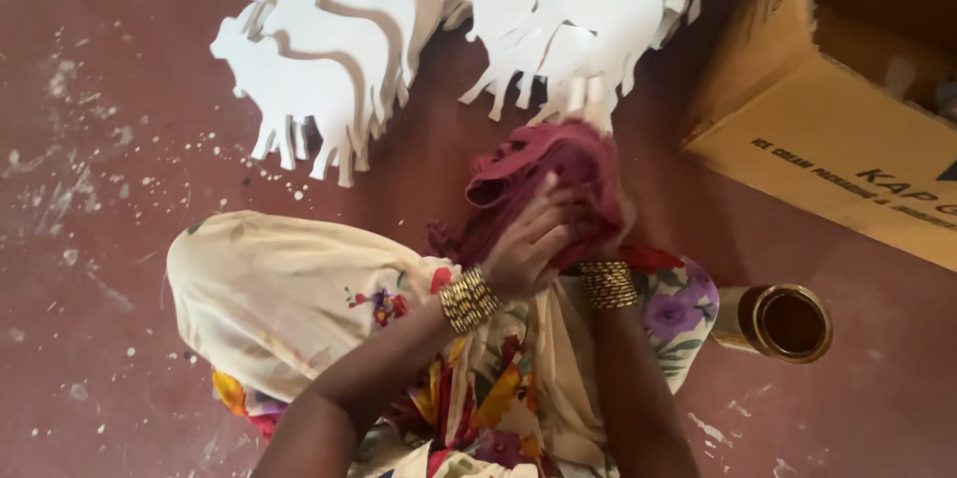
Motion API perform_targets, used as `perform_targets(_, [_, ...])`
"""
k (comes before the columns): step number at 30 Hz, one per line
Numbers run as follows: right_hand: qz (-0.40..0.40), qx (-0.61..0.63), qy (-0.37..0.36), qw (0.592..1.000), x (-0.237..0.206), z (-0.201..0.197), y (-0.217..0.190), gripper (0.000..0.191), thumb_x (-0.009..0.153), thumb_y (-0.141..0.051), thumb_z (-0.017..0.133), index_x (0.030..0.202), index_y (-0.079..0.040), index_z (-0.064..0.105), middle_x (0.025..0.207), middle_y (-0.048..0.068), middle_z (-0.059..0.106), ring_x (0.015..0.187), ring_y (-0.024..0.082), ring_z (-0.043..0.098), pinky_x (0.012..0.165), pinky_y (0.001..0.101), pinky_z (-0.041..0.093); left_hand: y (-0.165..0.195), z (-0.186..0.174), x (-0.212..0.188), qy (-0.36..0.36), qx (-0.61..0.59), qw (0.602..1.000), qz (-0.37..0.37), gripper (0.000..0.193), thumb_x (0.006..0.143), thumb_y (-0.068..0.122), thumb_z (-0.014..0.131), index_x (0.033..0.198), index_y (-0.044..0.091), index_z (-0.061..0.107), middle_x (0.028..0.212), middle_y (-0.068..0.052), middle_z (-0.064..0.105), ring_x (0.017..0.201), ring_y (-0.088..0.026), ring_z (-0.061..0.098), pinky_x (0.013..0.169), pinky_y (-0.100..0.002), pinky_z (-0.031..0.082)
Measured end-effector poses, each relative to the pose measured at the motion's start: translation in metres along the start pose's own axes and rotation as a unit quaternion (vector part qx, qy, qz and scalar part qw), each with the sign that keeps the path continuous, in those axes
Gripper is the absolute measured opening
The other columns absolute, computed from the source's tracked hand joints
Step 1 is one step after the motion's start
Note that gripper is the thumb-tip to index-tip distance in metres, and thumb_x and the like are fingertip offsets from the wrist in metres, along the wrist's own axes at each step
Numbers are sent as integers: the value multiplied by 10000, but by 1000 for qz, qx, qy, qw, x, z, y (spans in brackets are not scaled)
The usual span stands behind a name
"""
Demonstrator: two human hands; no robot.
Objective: The person sits on the floor and wipes white animal-shaped foam cutouts one at a time with a maroon cloth, then stacks each wiped cutout onto a growing pile beside them.
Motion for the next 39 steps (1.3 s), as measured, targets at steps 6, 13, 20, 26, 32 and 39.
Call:
perform_targets(6, [-25,21,25,999,1,-2,1,700,903,-332,693,1493,-33,462,1107,157,669,848,270,685,675,382,562,-34,-35,-15,263,-132,879,-376,433,1062,315,464,1223,-43,648,1192,-171,671,1147,-306,588,1038,-444,487])
perform_targets(13, [-21,35,39,998,9,-5,-11,697,920,-327,701,1499,-25,457,1191,177,661,918,284,695,727,390,583,-56,-102,-14,391,-406,722,-401,546,1076,439,414,1171,-43,652,1113,-87,701,1022,-195,672,927,-378,542])
perform_targets(20, [-239,-289,197,906,1,-17,-80,694,937,-322,710,1505,-17,452,1276,197,653,987,298,705,779,398,604,-50,-46,-1,119,-197,937,-262,398,1154,367,481,1071,0,611,975,-7,554,899,-153,549,832,-325,495])
perform_targets(26, [-104,-76,60,990,10,-11,-54,715,908,-435,703,1450,-15,500,1210,180,627,988,300,657,820,413,571,-69,-43,6,120,-372,859,-330,293,1136,267,562,1113,-24,570,927,-6,498,848,-114,482,788,-289,426])
perform_targets(32, [146,431,-105,884,-16,14,30,630,982,-407,595,1446,-1,469,1238,180,597,1056,287,617,882,413,541,-61,-52,-3,106,-207,941,-247,362,1119,319,502,1033,11,671,897,-38,603,805,-131,578,753,-251,491])
perform_targets(39, [188,661,-113,718,-30,32,90,541,1069,-374,470,1442,16,431,1269,181,562,1135,273,570,955,414,505,-77,9,1,179,-409,847,-288,531,1010,267,576,1459,67,375,1155,-247,573,924,-351,596,756,-410,566])
Point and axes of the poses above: each hand's wrist, its own x-axis towards the middle knuckle, its own z-axis out of the palm, y = z × x, the point moved 5 cm from there along x, towards the middle knuckle
